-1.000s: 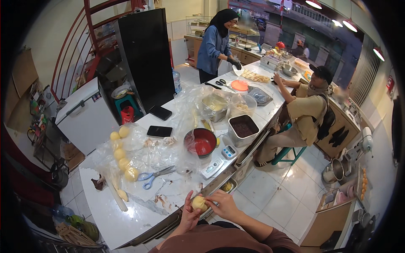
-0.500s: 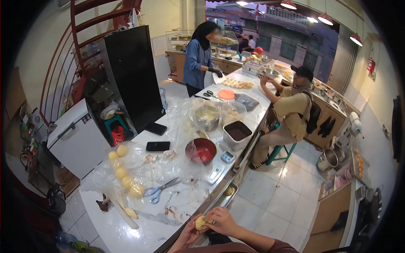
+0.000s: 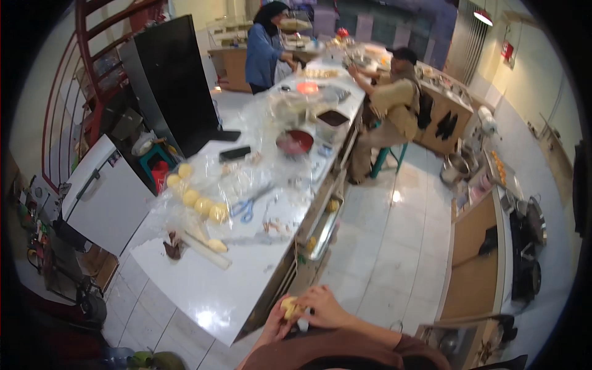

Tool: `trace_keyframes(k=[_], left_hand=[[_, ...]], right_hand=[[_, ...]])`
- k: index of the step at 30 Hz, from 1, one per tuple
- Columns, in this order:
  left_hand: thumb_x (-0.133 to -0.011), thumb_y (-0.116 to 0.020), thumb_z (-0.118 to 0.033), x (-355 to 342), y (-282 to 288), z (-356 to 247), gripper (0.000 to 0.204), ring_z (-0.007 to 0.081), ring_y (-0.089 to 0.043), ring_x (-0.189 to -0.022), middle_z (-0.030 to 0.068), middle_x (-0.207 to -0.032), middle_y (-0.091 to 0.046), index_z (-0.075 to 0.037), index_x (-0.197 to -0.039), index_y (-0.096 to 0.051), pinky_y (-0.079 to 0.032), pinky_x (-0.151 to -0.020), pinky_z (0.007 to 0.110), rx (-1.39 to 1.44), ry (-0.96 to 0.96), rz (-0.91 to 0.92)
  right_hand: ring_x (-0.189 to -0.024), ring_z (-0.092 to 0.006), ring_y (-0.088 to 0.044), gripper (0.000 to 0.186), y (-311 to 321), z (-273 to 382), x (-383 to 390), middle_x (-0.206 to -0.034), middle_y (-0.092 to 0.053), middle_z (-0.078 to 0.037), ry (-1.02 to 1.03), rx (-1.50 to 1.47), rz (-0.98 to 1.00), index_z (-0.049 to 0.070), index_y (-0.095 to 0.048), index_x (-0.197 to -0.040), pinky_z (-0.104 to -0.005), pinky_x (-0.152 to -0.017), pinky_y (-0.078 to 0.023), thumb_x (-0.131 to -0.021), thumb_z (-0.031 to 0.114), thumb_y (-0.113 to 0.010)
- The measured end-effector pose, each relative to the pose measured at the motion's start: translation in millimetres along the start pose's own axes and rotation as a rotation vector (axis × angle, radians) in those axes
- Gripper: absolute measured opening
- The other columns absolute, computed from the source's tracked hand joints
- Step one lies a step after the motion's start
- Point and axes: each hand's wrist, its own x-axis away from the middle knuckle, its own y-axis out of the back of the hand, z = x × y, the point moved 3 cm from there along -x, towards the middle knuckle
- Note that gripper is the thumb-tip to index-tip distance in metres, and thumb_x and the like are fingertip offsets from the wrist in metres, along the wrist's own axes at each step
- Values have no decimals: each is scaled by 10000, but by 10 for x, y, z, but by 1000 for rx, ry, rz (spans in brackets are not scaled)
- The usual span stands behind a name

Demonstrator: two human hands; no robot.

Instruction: The person folds, pinches closed, and shapes filled dough balls by hand.

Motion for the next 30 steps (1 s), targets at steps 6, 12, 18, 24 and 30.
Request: trace_keyframes(k=[6, 12, 18, 24, 30], left_hand=[[-851, -371, -297, -121, -400, 148, 486, 222, -427, -1049, 126, -1189, -365, -68, -1248, -209, -372, -878, 353, 123, 40, 202], [-862, -307, -333, -430, -314, 613, 445, 240, -392, -1084, 127, -1195, -353, -78, -1223, -259, -345, -902, 393, 81, 459, 247], [-852, -361, -311, -1168, -716, 966, 415, 238, -399, -1072, 119, -1165, -383, -76, -1189, -302, -341, -904, 382, 18, 508, 305], [-834, -431, -254, -2201, -1189, 1279, 385, 231, -428, -1037, 105, -1128, -399, -118, -1170, -301, -394, -848, 357, -51, 446, 317], [-831, -429, -214, -2854, -1456, 1137, 467, 232, -410, -1059, 125, -1161, -373, -100, -1234, -221, -376, -864, 376, -190, 321, 200]], right_hand=[[-745, -184, -481, 132, 151, 15, 314, -748, -557, -21, -32, 15, -163, 82, -584, -761, -300, -663, -324, -629, 87, -595], [-743, -191, -478, 130, 437, -179, 627, -754, -559, -18, -175, 105, -280, 78, -598, -756, -312, -693, -317, -630, 108, -600], [-715, -176, -482, 136, 740, -949, 881, -682, -566, 18, -459, 84, -447, 96, -610, -746, -311, -681, -317, -617, 133, -629], [-739, -160, -480, 117, 1382, -1855, 554, -695, -574, 22, -512, 201, -511, 122, -614, -745, -324, -712, -284, -641, 175, -622], [-727, -148, -477, 134, 1816, -2531, 43, -678, -573, 30, -351, 164, -193, 135, -617, -732, -327, -715, -272, -656, 245, -633]])
